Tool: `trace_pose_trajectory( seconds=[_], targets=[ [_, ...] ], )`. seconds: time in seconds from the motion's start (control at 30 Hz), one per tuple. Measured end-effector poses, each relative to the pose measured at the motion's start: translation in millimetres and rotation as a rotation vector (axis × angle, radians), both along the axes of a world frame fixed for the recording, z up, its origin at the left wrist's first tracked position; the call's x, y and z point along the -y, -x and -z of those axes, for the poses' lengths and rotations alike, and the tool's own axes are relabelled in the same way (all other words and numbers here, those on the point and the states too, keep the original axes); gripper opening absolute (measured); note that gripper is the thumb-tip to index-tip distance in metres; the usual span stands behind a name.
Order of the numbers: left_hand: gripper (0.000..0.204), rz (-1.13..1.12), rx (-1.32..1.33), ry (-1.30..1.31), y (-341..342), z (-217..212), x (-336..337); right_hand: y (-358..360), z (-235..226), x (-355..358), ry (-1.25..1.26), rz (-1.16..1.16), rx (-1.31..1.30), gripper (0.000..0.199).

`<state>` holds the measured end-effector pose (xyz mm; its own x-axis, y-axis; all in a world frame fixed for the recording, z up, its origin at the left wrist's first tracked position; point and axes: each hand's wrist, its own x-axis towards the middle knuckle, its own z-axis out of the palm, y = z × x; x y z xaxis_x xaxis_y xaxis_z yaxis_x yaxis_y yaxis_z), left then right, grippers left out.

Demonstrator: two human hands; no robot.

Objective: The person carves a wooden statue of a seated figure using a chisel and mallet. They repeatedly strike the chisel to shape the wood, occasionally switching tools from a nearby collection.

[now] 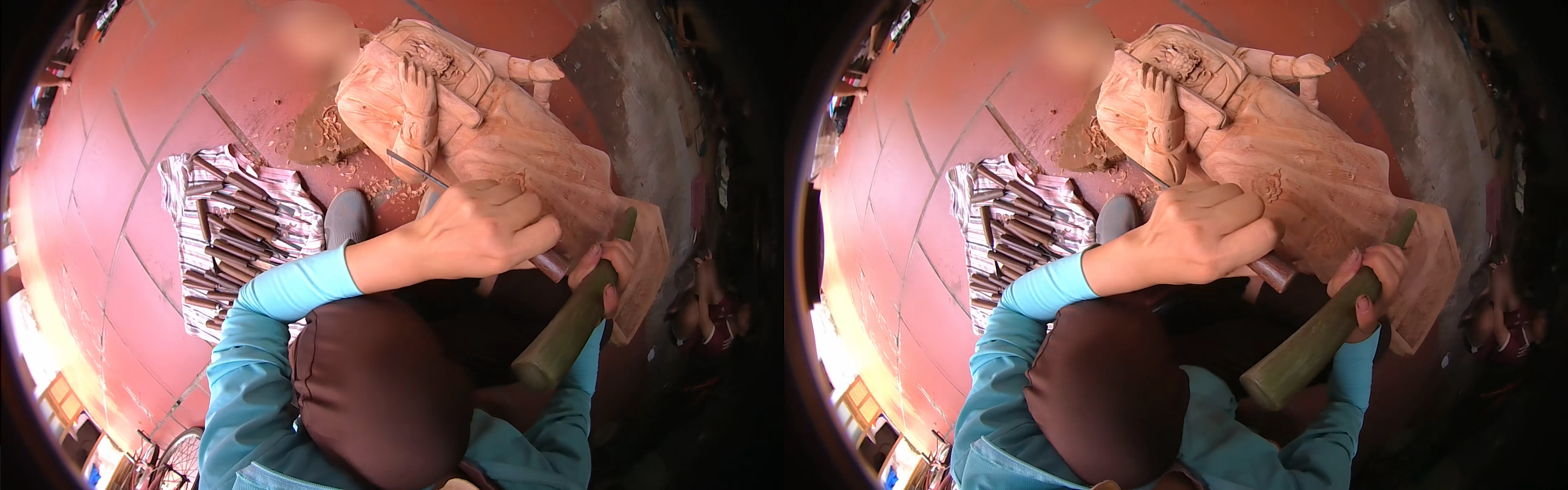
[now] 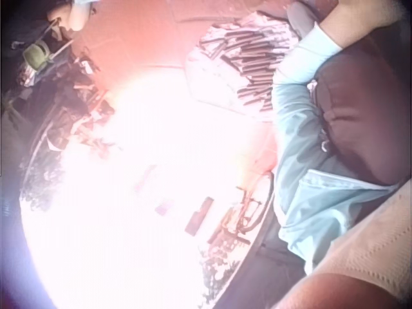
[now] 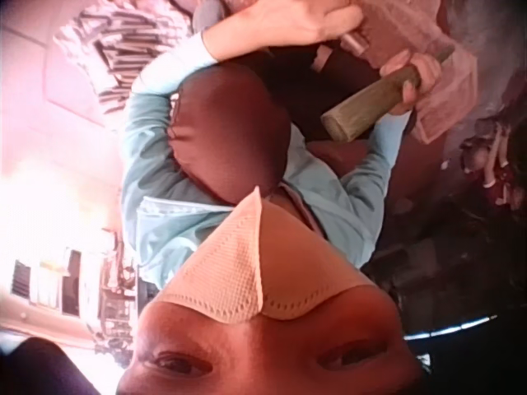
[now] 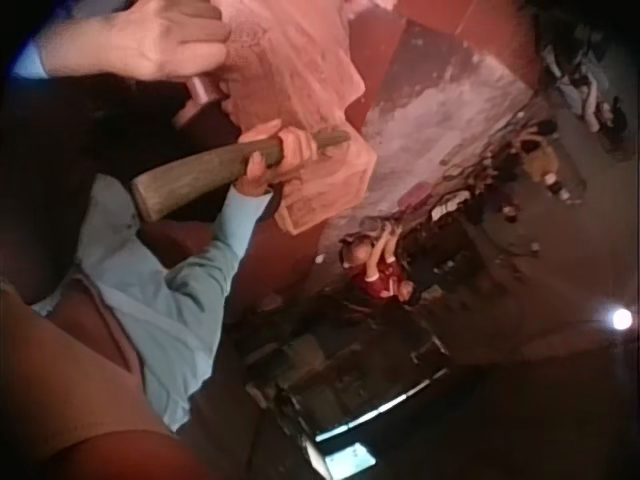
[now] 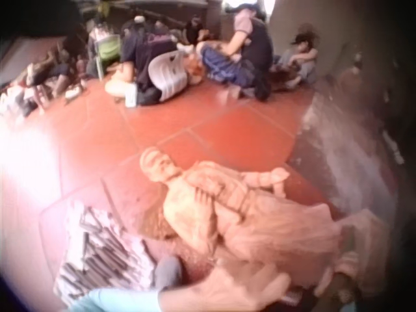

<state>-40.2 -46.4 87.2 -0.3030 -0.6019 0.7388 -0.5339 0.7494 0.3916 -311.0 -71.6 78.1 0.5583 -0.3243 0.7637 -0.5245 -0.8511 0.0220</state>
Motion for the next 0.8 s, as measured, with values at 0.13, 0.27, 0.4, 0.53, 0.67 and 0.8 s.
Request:
trace_pose_trajectory(
  seconds=[0.13, 0.27, 0.4, 0.53, 0.67, 0.8],
  targets=[
    [0.032, -0.008, -0.287, -0.049, -50.5, -4.9, 2.6, -10.7, -11.5, 10.4, -0.040, 0.078, -0.113, 0.066],
    [0.018, -0.063, -1.315, -0.138, -85.2, -1.4, 30.1, -43.5, -60.6, 18.1, -0.269, 0.167, -0.236, 0.062],
    [0.015, 0.082, -1.661, -0.218, -117.3, 17.9, 46.1, -86.2, -105.3, 23.5, -0.408, 0.341, -0.370, 0.062],
    [0.030, 0.203, -1.586, -0.158, -117.6, 23.9, 53.7, -121.8, -133.9, 31.7, -0.410, 0.250, -0.380, 0.056],
    [0.032, 0.221, -1.525, -0.076, -117.9, 25.9, 53.8, -154.7, -153.3, 32.0, -0.375, 0.185, -0.481, 0.055],
    [0.035, -0.027, -1.366, -0.045, -121.6, 35.7, 55.5, -176.6, -169.8, 33.0, -0.392, 0.119, -0.645, 0.056]
  ],
)
